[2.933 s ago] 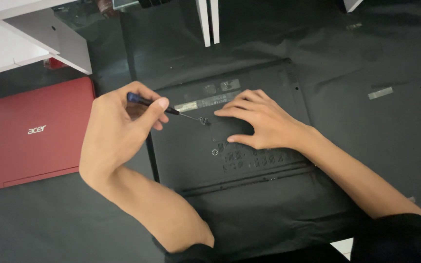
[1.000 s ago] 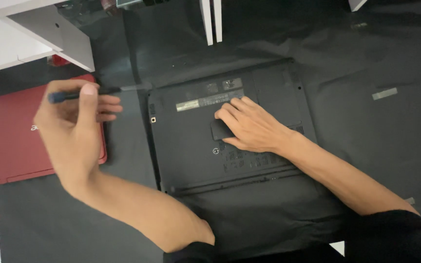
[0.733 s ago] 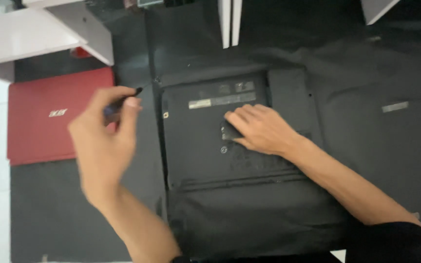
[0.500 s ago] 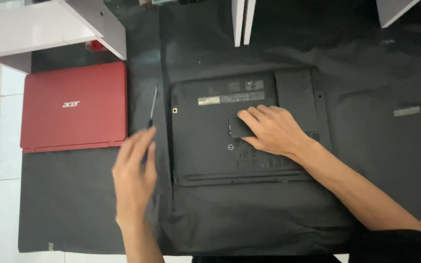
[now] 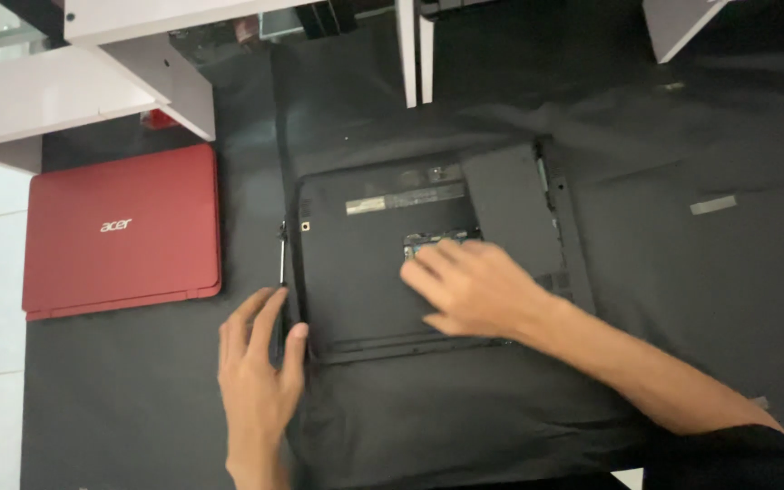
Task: The person disassembles a black Acer laptop by removing screws from the bottom panel using a screwdriver. They remove the bottom cover, disconnect the battery, and lift out the motherboard, placing the components on a black mat.
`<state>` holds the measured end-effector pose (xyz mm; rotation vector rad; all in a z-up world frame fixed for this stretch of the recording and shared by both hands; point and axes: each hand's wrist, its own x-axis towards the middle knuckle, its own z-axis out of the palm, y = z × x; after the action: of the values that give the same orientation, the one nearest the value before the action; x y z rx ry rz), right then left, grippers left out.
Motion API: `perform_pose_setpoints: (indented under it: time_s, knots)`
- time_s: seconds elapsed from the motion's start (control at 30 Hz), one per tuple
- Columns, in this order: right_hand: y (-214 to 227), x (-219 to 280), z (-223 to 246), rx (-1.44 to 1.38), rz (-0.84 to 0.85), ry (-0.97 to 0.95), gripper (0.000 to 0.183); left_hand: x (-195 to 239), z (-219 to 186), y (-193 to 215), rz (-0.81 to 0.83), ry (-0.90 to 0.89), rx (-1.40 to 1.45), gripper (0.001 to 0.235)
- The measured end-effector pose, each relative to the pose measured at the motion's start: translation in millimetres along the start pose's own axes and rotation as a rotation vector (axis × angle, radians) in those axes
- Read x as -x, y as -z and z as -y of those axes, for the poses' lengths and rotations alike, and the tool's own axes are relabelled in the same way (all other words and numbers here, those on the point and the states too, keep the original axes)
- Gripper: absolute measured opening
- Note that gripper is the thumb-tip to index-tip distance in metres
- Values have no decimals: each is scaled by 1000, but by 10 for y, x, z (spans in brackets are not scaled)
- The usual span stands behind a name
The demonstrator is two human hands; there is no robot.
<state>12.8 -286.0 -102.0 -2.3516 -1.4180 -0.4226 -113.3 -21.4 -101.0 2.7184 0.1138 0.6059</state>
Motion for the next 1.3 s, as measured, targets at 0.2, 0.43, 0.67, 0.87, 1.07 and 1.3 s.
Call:
perform_pose_setpoints:
  time_s: [0.2,0.43,0.67,0.87,1.07,1.3]
  knots:
    - [-84,65,123,-11,59,15,69,-118,-712,-187,250,89,696,34]
    - [-77,74,29,8,36,-46,43,-162,-820,-490,325,410,1081,20]
    - [254,-73,-116,90,14,91,69,-321,-416,-479,202,460,1087,22]
    - [524,-79,-403,-112,-179,-47,77,-413,-100,-236,49,537,969,27]
    - [229,70,-882,-776,-71,-715,74,-398,-25,-314,78,473,943,31]
    - [128,240,-1254,-1250,231,-726,42,-723,-222,-462,144,479,959,33]
